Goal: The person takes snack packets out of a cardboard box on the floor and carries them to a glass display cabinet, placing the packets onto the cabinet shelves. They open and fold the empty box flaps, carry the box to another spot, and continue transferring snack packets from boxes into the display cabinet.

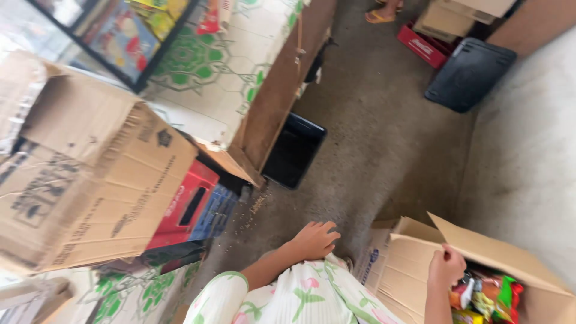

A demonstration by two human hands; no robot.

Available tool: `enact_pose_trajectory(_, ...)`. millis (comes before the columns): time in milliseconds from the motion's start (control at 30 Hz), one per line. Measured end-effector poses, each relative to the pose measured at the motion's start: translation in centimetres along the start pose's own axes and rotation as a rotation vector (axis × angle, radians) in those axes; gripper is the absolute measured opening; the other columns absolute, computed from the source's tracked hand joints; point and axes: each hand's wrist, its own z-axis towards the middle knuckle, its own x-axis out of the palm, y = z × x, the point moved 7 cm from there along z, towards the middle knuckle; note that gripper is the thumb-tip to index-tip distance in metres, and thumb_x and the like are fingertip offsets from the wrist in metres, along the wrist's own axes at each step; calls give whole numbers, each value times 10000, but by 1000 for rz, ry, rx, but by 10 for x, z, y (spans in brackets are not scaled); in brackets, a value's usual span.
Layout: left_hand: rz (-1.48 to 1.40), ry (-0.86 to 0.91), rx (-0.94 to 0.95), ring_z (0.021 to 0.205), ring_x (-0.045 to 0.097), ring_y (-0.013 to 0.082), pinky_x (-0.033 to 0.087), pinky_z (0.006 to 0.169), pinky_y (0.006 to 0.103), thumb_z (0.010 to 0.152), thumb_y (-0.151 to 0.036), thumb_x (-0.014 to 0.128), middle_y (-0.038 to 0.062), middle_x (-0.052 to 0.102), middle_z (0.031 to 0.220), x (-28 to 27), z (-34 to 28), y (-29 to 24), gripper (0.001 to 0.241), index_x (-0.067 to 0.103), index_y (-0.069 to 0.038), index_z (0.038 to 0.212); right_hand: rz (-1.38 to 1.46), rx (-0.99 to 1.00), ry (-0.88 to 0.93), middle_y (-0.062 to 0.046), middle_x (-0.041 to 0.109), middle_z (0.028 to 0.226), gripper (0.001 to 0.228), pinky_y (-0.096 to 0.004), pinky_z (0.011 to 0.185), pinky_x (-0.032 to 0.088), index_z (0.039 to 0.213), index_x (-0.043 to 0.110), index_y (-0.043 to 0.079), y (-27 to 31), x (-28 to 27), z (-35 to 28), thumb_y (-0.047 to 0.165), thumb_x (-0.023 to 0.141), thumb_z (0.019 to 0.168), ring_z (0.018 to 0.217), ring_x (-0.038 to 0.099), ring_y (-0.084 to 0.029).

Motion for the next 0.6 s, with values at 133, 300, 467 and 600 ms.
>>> enact_pose_trajectory(133,-50,9,-105,1157,609,353,456,962,516,909,-240,670,143,558,1342,-19,-28,39,318,689,-124,1204,4,-375,193,-236,664,1265,346,-503,1064,316,1097,802,70,146,63,-12,16,684,776,1256,527,-397)
enact_pose_trajectory(300,-92,-37,-164,1164,613,354,470,955,515,895,-256,684,145,560,1340,-30,-50,63,354,674,-133,1226,186,-521,684,-139,704,1240,392,-405,1091,448,1142,743,118,211,173,-98,104,667,757,1223,617,-331)
enact_pose_trajectory(467,-164,-76,-276,1148,611,363,478,948,518,895,-268,689,133,565,1320,-51,-62,71,345,675,-160,1222,-2,-668,892,-200,635,1274,437,-446,1045,449,1177,741,165,215,233,-160,154,728,740,1215,580,-392)
enact_pose_trajectory(600,-298,-114,-341,1130,615,358,488,944,496,902,-263,690,122,581,1288,-47,-52,96,352,672,-160,1238,-132,-690,1039,-217,598,1306,420,-444,1053,464,1162,735,178,202,266,-145,190,746,743,1221,573,-406)
